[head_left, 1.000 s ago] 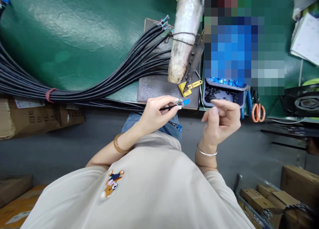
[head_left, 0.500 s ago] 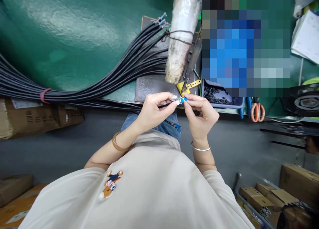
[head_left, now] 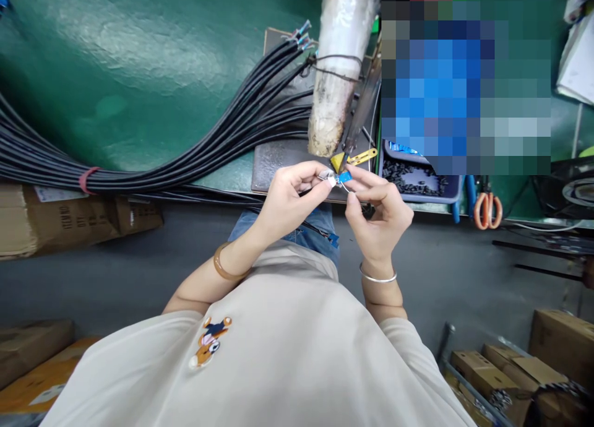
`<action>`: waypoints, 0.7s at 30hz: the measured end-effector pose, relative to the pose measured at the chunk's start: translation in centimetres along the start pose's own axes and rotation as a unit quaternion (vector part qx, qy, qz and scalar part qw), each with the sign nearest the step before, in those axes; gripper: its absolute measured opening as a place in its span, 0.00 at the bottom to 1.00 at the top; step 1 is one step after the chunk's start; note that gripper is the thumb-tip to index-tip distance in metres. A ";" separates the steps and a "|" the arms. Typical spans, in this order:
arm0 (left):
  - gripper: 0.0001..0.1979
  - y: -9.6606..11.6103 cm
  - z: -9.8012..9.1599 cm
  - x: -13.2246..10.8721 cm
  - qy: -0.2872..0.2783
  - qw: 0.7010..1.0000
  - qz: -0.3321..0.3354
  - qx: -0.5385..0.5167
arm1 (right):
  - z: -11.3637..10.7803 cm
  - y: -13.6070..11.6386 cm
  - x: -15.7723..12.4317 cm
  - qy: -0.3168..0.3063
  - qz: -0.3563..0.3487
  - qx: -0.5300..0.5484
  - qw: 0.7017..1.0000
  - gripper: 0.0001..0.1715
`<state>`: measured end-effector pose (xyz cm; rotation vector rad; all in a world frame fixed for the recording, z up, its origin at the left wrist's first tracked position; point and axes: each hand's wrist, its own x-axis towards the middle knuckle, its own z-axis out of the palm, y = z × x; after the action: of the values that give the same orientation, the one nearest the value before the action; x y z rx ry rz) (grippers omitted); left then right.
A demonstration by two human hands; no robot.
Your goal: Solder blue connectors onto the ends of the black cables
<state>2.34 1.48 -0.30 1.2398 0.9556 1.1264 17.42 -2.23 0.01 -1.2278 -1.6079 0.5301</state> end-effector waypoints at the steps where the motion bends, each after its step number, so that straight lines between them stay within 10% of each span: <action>1: 0.05 0.1 0.0 0.1 0.001 1.000 -0.007 -0.004 | 0.0 0.0 0.1 -0.003 0.007 0.003 1.000 0.04; 21: 0.05 0.2 -0.1 0.3 0.005 1.000 -0.019 -0.017 | -0.4 0.0 0.6 -0.021 -0.019 -0.016 0.999 0.04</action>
<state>2.32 1.76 -0.09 1.1855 0.9609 1.1154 17.75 -1.74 0.47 -1.2130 -1.6773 0.5106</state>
